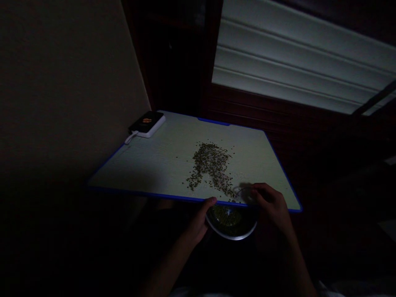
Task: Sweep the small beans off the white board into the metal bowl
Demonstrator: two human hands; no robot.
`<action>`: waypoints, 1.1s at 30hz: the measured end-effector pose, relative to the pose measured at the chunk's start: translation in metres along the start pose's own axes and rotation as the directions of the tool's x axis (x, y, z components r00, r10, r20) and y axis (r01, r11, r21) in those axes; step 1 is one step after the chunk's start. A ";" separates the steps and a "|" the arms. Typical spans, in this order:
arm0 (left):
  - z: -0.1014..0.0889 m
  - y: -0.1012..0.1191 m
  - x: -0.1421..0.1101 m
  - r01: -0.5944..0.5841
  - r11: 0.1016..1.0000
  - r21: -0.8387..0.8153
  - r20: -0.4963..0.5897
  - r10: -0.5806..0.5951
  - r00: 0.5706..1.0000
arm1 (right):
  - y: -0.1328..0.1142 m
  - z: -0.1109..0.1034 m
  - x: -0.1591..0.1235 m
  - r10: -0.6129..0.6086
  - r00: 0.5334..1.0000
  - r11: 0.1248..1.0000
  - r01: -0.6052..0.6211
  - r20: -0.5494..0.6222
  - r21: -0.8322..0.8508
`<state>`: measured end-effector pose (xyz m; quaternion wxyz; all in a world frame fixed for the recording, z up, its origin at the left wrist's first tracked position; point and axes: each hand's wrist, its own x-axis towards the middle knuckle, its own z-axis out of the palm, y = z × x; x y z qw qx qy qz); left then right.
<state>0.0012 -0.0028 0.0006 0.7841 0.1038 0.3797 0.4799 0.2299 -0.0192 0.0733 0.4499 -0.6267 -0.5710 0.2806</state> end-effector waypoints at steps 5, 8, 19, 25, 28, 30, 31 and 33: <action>-0.001 0.000 0.001 0.034 0.999 0.008 -0.006 -0.034 0.999 | -0.003 0.001 -0.001 0.018 1.000 0.999 -0.017 0.008 -0.044; -0.003 -0.001 0.003 0.028 1.000 0.007 0.014 -0.029 0.999 | -0.006 0.001 -0.001 0.013 1.000 0.998 -0.013 0.004 -0.060; 0.000 0.001 -0.002 0.034 0.999 0.015 0.059 -0.035 0.998 | -0.013 0.009 0.002 -0.010 1.000 0.998 0.011 0.020 -0.065; 0.001 0.001 -0.002 0.034 0.999 0.010 0.013 -0.034 0.999 | -0.013 0.011 0.002 -0.017 1.000 0.997 0.019 0.026 -0.069; 0.001 0.001 -0.002 0.026 1.000 0.005 0.033 -0.026 0.999 | -0.013 0.013 0.001 -0.024 0.999 0.998 0.026 0.037 -0.055; 0.001 0.002 -0.003 0.016 1.000 0.007 0.024 -0.017 1.000 | -0.015 0.015 0.001 -0.027 0.999 0.999 0.029 0.044 -0.042; 0.001 0.002 -0.003 0.019 1.000 0.013 0.016 -0.019 1.000 | -0.016 0.016 0.001 -0.027 0.999 0.999 0.028 0.045 -0.037; 0.002 0.003 -0.004 0.030 0.999 0.023 0.012 -0.030 0.999 | -0.019 0.017 0.001 -0.022 0.999 0.999 0.023 0.048 -0.029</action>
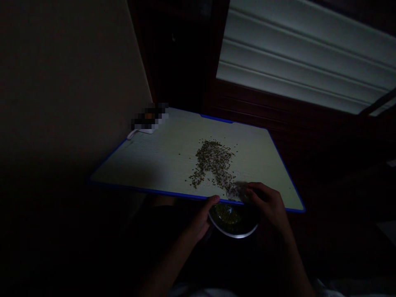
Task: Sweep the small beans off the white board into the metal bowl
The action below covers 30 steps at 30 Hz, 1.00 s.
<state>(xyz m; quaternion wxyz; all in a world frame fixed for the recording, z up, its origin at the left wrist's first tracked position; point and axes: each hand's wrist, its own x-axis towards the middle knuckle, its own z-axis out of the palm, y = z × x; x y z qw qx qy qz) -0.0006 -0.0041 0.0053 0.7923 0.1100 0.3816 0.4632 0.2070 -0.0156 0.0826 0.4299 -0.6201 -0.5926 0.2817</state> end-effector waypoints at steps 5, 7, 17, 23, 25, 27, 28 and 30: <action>0.001 0.001 0.000 -0.014 1.000 -0.010 0.014 0.014 1.000 | 0.003 -0.002 -0.002 0.015 1.000 0.999 -0.014 -0.024 0.038; 0.001 0.001 0.000 -0.018 1.000 -0.009 0.004 0.018 1.000 | 0.008 -0.005 -0.003 0.024 0.998 0.998 -0.020 -0.057 0.063; 0.000 0.000 0.000 -0.019 1.000 0.001 0.016 0.019 1.000 | 0.016 -0.015 -0.005 0.043 0.993 0.991 -0.029 -0.112 0.129; -0.001 -0.001 0.000 -0.024 1.000 -0.002 0.019 0.024 1.000 | 0.016 -0.016 -0.004 0.027 0.992 0.992 -0.012 -0.122 0.128; -0.002 -0.002 0.002 -0.023 1.000 0.002 0.032 0.023 0.999 | 0.018 -0.017 -0.004 0.018 0.993 0.992 -0.003 -0.117 0.125; -0.003 -0.002 0.003 -0.017 1.000 0.007 0.047 0.016 0.999 | 0.019 -0.018 -0.003 0.008 0.994 0.993 0.005 -0.108 0.121; -0.003 -0.002 0.003 -0.013 1.000 0.008 0.051 0.012 0.999 | 0.019 -0.018 -0.003 0.002 0.995 0.993 0.010 -0.100 0.119; -0.002 -0.002 0.003 -0.005 1.000 0.006 0.033 0.005 0.999 | 0.018 -0.018 -0.003 -0.008 0.996 0.993 0.018 -0.086 0.113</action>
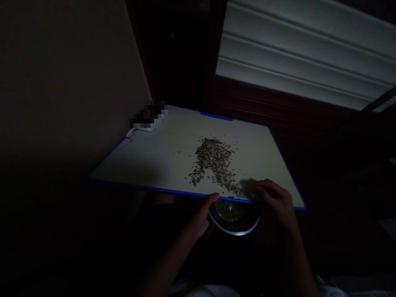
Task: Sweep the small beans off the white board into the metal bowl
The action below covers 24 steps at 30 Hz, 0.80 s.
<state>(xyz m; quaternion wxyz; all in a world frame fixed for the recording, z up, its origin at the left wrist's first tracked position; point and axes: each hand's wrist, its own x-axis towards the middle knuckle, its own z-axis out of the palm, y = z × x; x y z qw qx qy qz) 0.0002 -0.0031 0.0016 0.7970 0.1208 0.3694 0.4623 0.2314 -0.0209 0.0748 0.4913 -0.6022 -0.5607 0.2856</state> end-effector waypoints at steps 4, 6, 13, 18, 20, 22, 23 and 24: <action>0.003 0.002 -0.002 -0.005 1.000 0.007 -0.054 0.006 0.999 | -0.003 0.001 0.001 -0.012 1.000 1.000 0.012 0.019 -0.008; 0.004 0.002 -0.002 0.001 1.000 0.009 -0.048 0.000 0.999 | -0.004 0.002 0.001 -0.014 1.000 1.000 0.014 0.027 -0.010; 0.003 0.002 -0.003 0.001 1.000 -0.007 -0.033 -0.002 0.999 | -0.006 0.004 -0.001 -0.001 1.000 1.000 0.001 -0.018 0.008; 0.003 0.002 -0.004 0.015 1.000 0.011 -0.023 -0.015 1.000 | -0.002 0.003 -0.002 0.004 0.999 1.000 -0.003 -0.046 0.024; 0.004 0.002 -0.005 -0.001 1.000 0.005 -0.024 0.002 1.000 | 0.000 0.002 -0.002 0.003 0.999 1.000 -0.002 -0.043 0.028; 0.005 0.002 -0.005 -0.015 1.000 -0.006 -0.020 0.014 1.000 | 0.001 0.002 -0.002 0.002 0.999 1.000 -0.001 -0.037 0.027; 0.005 0.002 -0.005 -0.017 1.000 -0.010 -0.019 0.016 1.000 | 0.001 0.001 -0.002 0.002 0.999 1.000 -0.001 -0.032 0.026; 0.006 0.002 -0.005 -0.015 1.000 -0.014 -0.016 0.015 1.000 | 0.001 0.001 -0.001 0.002 1.000 1.000 -0.001 -0.025 0.023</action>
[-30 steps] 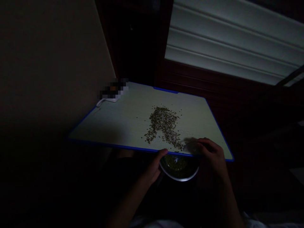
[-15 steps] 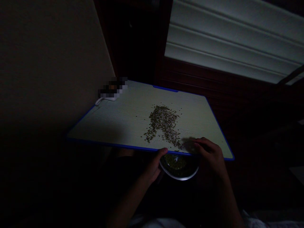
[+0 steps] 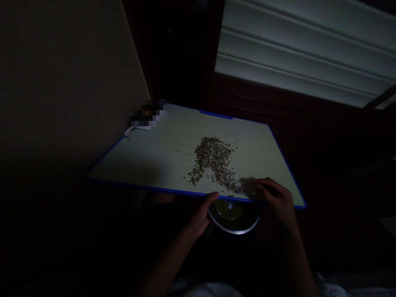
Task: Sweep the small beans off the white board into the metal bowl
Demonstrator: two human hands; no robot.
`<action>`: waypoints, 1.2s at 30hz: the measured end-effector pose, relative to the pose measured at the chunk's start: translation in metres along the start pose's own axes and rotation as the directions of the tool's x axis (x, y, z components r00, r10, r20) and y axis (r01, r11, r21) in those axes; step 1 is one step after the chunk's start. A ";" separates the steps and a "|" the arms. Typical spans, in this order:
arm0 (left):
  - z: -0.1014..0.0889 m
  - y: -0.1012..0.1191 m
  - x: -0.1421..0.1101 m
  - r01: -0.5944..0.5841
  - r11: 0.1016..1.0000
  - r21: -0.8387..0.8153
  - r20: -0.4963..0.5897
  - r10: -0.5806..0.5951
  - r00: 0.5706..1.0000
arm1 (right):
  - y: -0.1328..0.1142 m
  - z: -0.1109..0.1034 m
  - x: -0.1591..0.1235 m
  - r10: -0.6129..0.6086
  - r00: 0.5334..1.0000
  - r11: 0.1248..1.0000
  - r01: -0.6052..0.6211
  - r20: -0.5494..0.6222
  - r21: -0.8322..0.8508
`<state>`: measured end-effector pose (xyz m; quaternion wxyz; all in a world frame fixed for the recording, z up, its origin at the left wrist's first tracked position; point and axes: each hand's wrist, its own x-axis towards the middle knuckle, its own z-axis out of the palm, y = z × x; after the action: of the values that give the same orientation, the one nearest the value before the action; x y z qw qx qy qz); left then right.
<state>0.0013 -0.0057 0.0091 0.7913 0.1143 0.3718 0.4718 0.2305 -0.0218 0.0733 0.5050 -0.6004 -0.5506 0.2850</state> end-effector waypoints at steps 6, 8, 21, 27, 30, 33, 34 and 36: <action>-0.001 0.000 0.001 0.001 1.000 -0.021 0.005 -0.001 1.000 | -0.002 -0.001 0.000 -0.007 0.999 1.000 0.007 0.034 -0.015; -0.002 -0.001 0.002 0.019 1.000 -0.014 0.009 -0.019 1.000 | -0.002 -0.001 0.000 -0.016 0.999 1.000 0.016 0.049 -0.017; -0.002 -0.002 0.003 0.005 1.000 -0.012 -0.005 -0.005 1.000 | -0.001 -0.001 0.000 -0.065 0.992 0.996 0.070 0.107 -0.049; 0.000 0.000 0.003 0.006 1.000 -0.021 -0.008 -0.006 1.000 | -0.005 0.002 -0.001 -0.059 0.996 0.996 0.063 0.070 -0.064; 0.000 0.000 0.003 0.002 1.000 -0.018 -0.002 -0.002 1.000 | -0.003 0.001 -0.002 -0.058 0.997 0.996 0.062 0.054 -0.066; 0.000 0.000 0.002 0.010 1.000 -0.010 0.005 -0.010 1.000 | 0.001 0.001 -0.003 -0.060 0.997 0.995 0.063 0.049 -0.074; 0.000 0.000 0.002 0.007 1.000 -0.007 0.005 -0.007 1.000 | 0.002 0.001 -0.003 -0.060 0.997 0.995 0.064 0.049 -0.077; -0.001 -0.001 0.002 0.003 1.000 -0.002 0.006 -0.003 1.000 | 0.003 0.002 -0.003 -0.059 0.997 0.994 0.064 0.053 -0.088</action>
<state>0.0016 -0.0048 0.0072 0.7931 0.1142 0.3691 0.4708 0.2295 -0.0237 0.0692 0.4721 -0.5978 -0.5937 0.2593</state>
